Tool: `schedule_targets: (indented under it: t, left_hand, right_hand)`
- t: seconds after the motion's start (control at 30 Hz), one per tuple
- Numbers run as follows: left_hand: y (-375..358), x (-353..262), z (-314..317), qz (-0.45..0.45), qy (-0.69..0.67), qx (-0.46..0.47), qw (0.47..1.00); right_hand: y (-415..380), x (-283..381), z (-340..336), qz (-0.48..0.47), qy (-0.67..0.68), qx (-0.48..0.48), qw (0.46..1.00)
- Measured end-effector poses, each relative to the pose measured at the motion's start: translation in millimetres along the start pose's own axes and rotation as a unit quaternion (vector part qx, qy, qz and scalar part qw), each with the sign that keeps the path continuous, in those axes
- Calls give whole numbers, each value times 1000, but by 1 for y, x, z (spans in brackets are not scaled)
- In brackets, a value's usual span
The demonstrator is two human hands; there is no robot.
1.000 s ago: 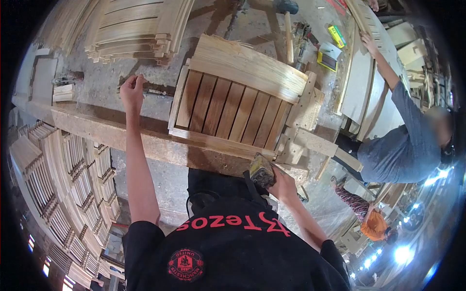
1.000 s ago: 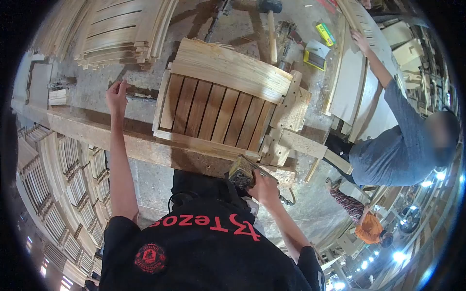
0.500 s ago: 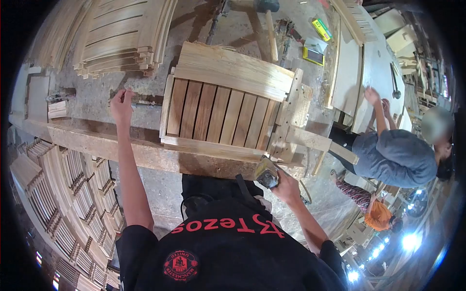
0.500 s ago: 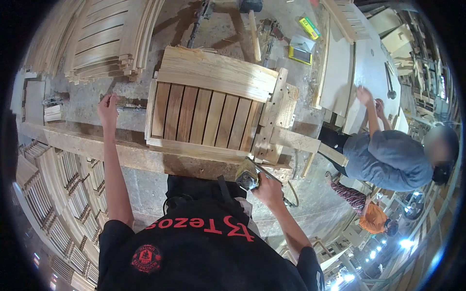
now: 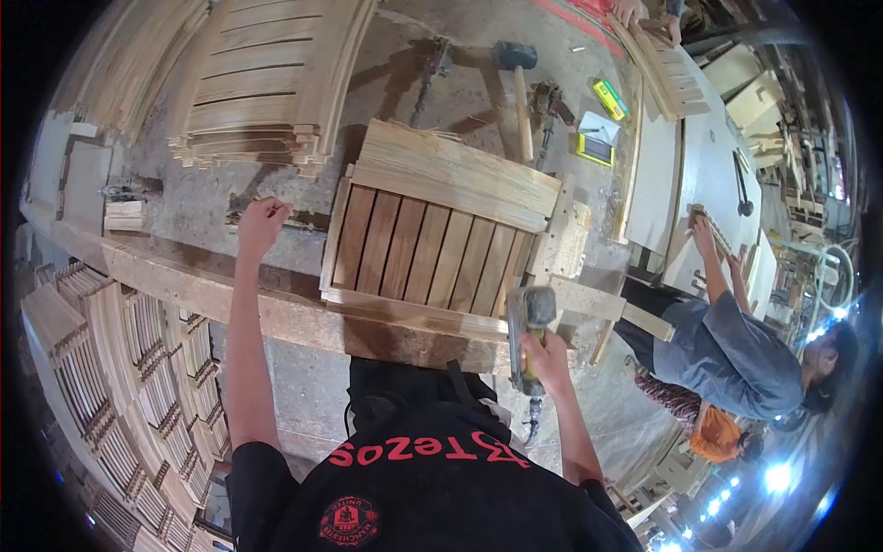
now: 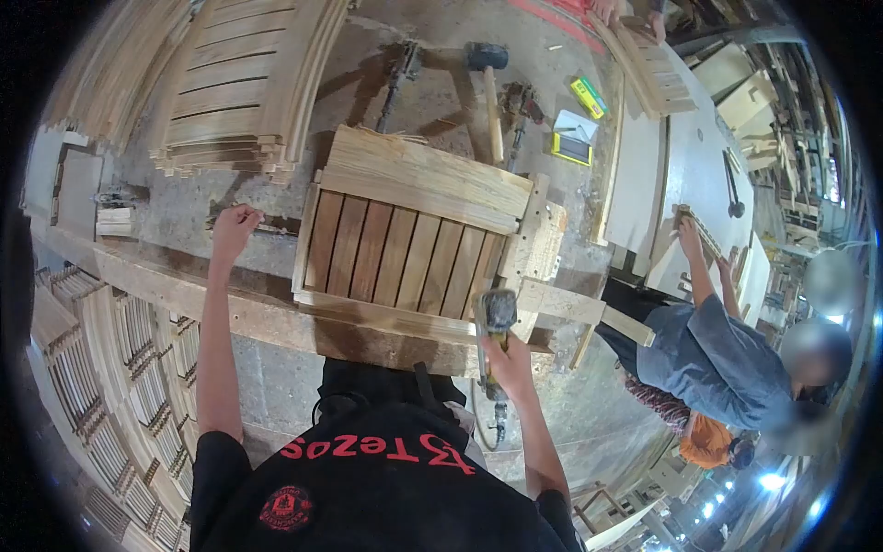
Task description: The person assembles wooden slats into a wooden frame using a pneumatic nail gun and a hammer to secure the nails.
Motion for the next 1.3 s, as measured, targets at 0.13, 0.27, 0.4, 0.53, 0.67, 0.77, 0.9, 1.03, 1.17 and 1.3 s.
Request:
schedule_targets:
  t: [0.13, 0.27, 0.4, 0.53, 0.67, 0.77, 0.9, 1.03, 1.17, 1.3]
  left_hand:
    - [1, 3, 1, 21, -12, -25, 999]
    - [-4, -5, 1, 24, -49, -60, 997]
    - [-5, -5, 2, 18, -40, -73, 996]
    - [-5, -9, -1, -2, -55, -84, 995]
    - [-7, -10, 1, 7, -66, -85, 994]
    - [-6, -8, 0, 1, -51, -67, 996]
    - [-7, -10, 0, -15, -48, -80, 996]
    - [-7, -5, 2, 4, -66, -100, 993]
    - [-8, -7, 2, 13, -69, -108, 992]
    - [-9, -6, 3, 5, -77, -117, 990]
  right_hand:
    - [27, 71, -2, 35, 98, -1, 995]
    - [58, 102, 2, -1, 133, -3, 991]
    - [92, 115, 8, -16, 142, -8, 990]
    - [113, 127, 16, -13, 202, -4, 979]
    - [112, 158, 29, -55, 195, 60, 977]
    - [114, 180, 54, -66, 169, 83, 980]
    - [119, 198, 78, -101, 152, 111, 977]
    - [123, 203, 91, -85, 153, 138, 975]
    - [126, 197, 91, -69, 133, 122, 981]
    - [115, 203, 79, -70, 146, 110, 981]
Point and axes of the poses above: each hand's wrist, its own y-axis towards the middle knuckle, its own z-axis out of the palm, x = y × z, the point moved 1 cm from there along y, towards the middle knuckle, and after that the axes turned 14 degrees about -y, right-handed, at the moved point
